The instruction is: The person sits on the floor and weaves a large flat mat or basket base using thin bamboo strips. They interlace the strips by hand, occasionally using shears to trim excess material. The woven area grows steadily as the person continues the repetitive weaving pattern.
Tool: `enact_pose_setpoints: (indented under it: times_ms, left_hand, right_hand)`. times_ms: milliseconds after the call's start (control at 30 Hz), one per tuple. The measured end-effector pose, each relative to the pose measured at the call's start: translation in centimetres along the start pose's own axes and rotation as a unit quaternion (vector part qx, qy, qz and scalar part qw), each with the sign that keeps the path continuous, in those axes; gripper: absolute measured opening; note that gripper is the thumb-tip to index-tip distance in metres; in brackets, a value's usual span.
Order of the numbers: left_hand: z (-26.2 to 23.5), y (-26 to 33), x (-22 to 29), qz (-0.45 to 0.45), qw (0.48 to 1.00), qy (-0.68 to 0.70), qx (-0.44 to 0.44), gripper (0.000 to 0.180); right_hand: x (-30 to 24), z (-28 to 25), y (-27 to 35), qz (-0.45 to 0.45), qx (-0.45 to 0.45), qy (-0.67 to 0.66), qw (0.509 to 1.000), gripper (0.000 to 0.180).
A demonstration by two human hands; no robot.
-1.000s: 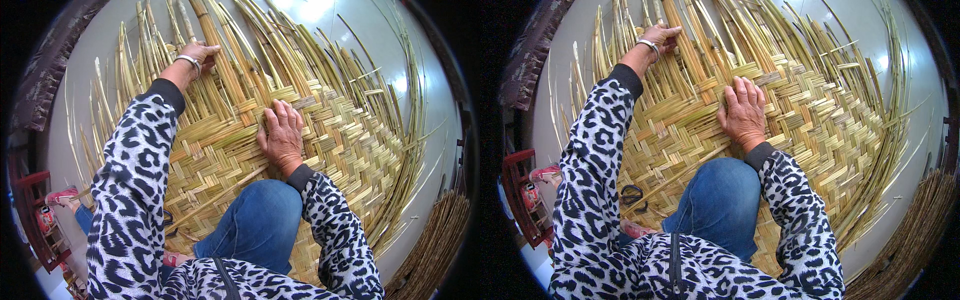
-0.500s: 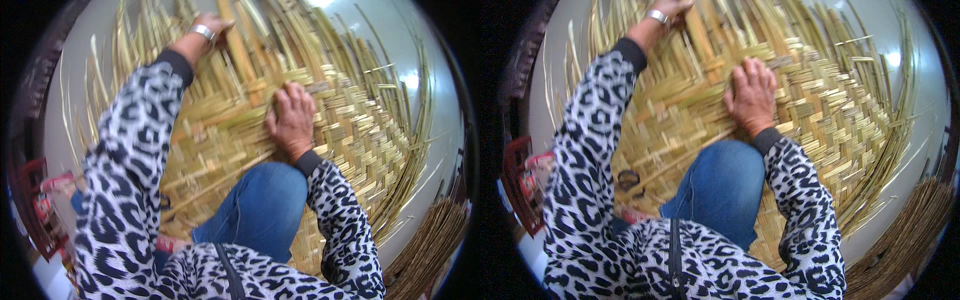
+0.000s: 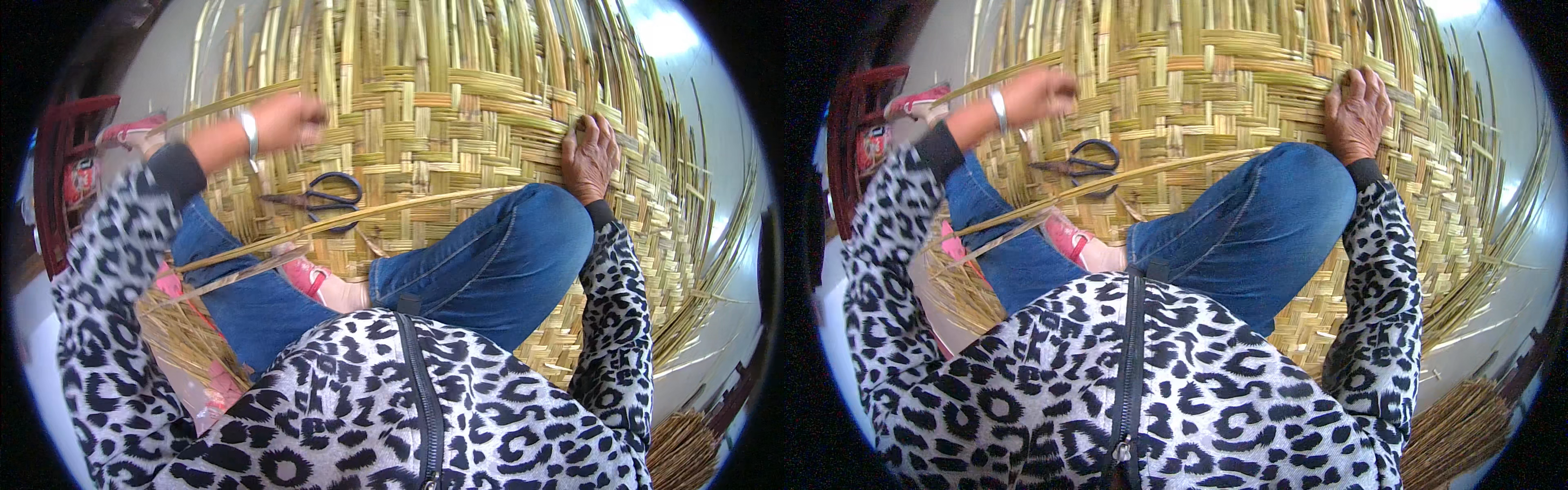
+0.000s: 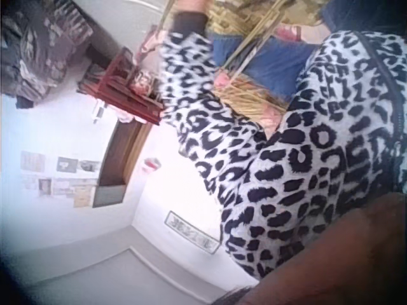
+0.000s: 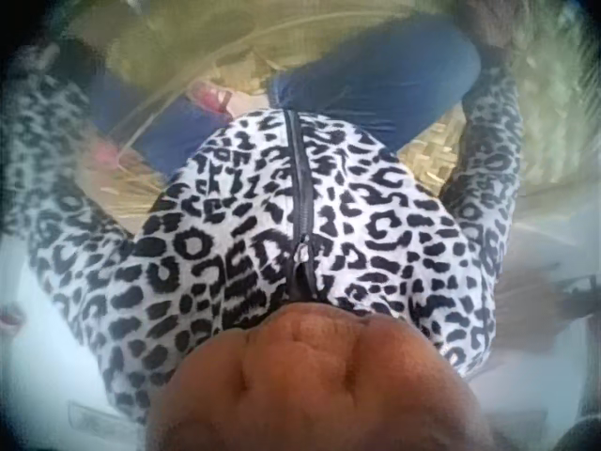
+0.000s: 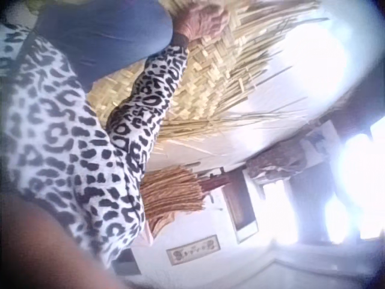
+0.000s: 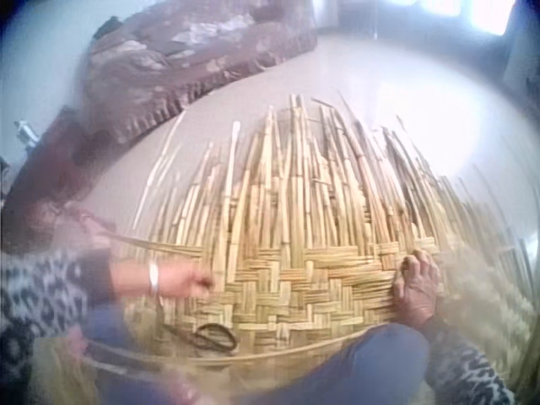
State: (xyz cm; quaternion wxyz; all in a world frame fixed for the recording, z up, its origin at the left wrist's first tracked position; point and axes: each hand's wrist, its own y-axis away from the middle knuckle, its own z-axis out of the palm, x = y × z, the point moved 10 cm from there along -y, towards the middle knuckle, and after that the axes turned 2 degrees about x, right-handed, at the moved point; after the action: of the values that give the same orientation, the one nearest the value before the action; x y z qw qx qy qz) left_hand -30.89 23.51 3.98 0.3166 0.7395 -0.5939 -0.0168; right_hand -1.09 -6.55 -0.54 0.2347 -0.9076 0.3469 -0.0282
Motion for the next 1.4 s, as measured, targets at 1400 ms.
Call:
enact_pose_setpoints:
  times_ms: [1400]
  left_hand:
    - [-14.3,-17.7,19.3,-0.032,0.957,0.287,0.018,0.034]
  right_hand:
    - [-4.6,-6.5,-5.8,0.085,-0.08,-0.52,0.846,0.025]
